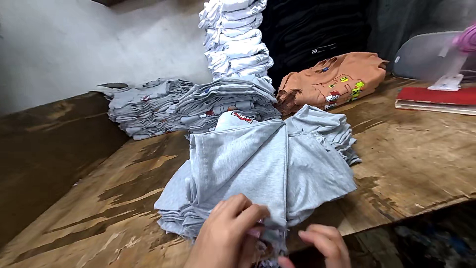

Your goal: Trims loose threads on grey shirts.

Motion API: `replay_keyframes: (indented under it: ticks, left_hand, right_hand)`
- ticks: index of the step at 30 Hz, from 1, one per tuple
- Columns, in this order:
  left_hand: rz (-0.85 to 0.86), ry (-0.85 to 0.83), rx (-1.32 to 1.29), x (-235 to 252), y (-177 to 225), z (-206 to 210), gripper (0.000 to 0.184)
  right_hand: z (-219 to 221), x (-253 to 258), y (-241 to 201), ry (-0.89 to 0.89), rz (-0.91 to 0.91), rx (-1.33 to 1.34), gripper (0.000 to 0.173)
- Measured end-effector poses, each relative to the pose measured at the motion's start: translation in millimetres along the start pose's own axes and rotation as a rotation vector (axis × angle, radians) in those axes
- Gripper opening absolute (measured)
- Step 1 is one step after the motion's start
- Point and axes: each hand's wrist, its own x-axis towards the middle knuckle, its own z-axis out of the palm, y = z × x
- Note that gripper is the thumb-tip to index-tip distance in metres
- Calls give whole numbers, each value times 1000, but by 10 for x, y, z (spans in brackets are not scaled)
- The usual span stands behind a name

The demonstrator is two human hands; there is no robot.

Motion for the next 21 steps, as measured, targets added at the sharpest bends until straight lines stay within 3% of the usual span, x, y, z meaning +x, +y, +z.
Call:
replay_keyframes:
  ticks: [2, 3, 6, 10, 12, 13, 15, 18, 19, 21]
  left_hand:
    - [-16, 21, -149, 22, -130, 26, 17]
    - [-11, 27, -215, 48, -164, 19, 18]
    - [-34, 79, -289, 131, -190, -15, 22]
    - [-212, 136, -388, 258, -147, 30, 14]
    - [-283, 113, -471, 295, -147, 74, 19]
    - [-304, 101, -495, 304, -145, 85, 23]
    - [-325, 91, -561, 274, -130, 83, 32]
    - [-166, 90, -562, 154, -132, 12, 50]
    - [-74, 118, -453, 98, -135, -12, 49]
    - [92, 220, -177, -13, -118, -9, 24]
  right_hand:
    - [186, 105, -78, 29, -8, -16, 53]
    - [287, 178, -94, 56, -26, -7, 50]
    - [510, 384, -97, 170, -79, 220, 11]
    - [553, 566, -41, 168, 91, 541, 19]
    - [495, 543, 23, 53, 62, 455, 48]
    - [459, 506, 30, 39, 5, 314, 49]
    - [387, 359, 66, 118, -163, 9, 18]
    - [183, 193, 170, 191, -288, -124, 8]
    - [126, 156, 166, 170, -287, -95, 9]
    - [86, 95, 127, 136, -277, -21, 9]
